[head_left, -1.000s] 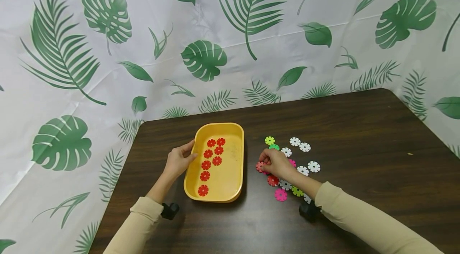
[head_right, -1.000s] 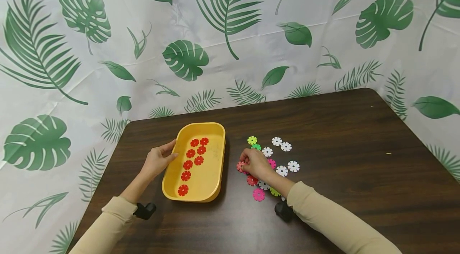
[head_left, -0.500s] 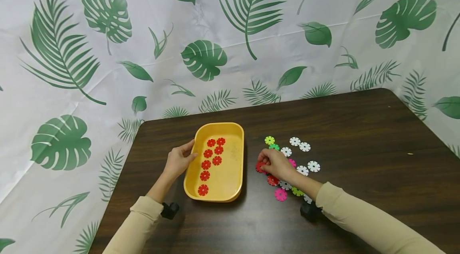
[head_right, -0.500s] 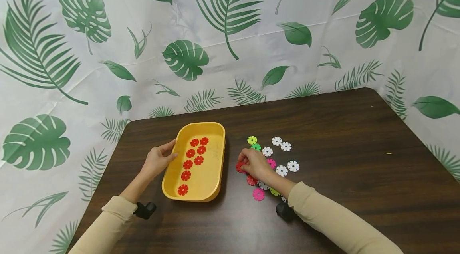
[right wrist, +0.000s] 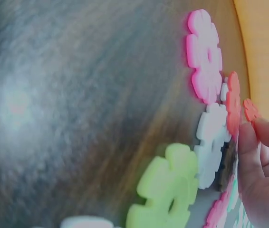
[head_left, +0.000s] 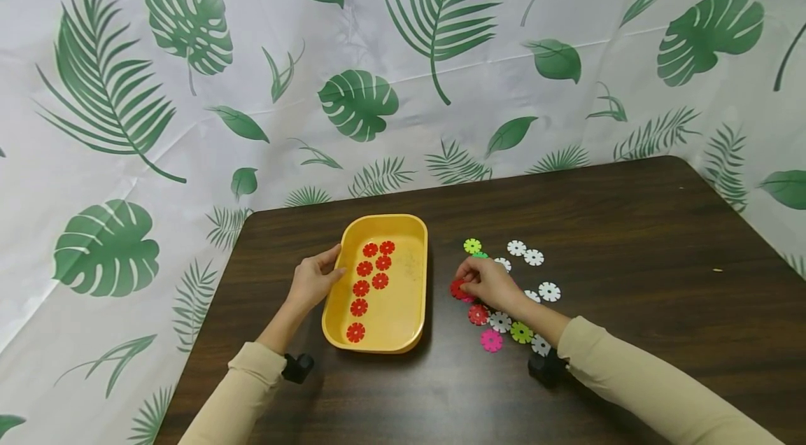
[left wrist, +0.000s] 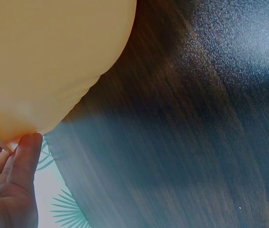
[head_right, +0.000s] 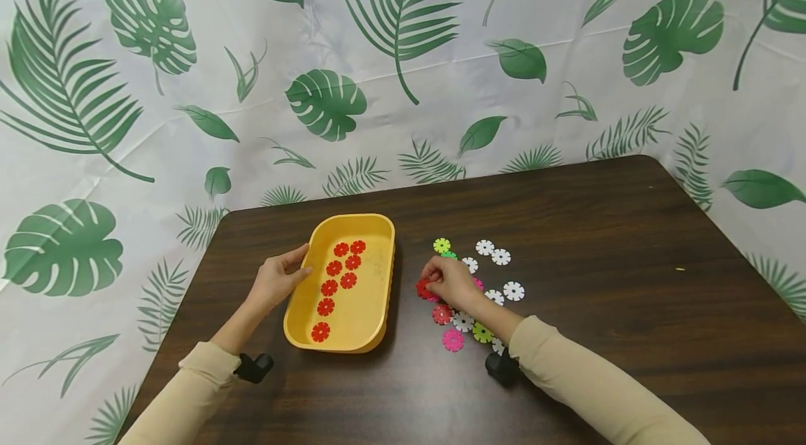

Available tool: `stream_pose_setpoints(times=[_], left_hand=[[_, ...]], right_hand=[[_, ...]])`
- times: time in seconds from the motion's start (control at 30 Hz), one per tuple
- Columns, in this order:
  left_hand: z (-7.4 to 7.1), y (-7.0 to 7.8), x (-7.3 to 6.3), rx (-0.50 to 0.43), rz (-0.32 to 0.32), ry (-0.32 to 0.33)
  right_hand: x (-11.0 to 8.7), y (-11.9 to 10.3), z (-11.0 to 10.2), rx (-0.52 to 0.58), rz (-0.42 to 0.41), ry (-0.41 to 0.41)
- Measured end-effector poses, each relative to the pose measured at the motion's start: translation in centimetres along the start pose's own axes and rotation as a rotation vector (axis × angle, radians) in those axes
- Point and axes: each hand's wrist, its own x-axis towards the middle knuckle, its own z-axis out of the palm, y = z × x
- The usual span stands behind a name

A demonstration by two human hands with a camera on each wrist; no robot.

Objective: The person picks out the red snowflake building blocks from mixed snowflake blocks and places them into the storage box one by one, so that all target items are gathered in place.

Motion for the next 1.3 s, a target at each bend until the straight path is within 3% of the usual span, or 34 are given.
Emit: stream_pose_setpoints(times=[0.4,0.7,1.0,1.3], left_hand=[[-0.1,-0.1,-0.1,0.003,0.006,-0.003],[-0.1,-0.3,-0.1,-0.005,0.0,-0.001],[-0.1,-0.3,-0.2,-0.006,-0.007,0.002],[-0.1,0.0,0.0,-0.018,-0.001,-0.008]], right_hand=[[0.3,-0.7,-0.9,0.148,0.077,-0.018],[1.2,-3.4,-1.2,0.251,0.102,-0.048],[2.8,-7.6,0.3,0.34,0.051,-0.077],[5.0,-8.8,3.1,0.375,0.075,-0.137]])
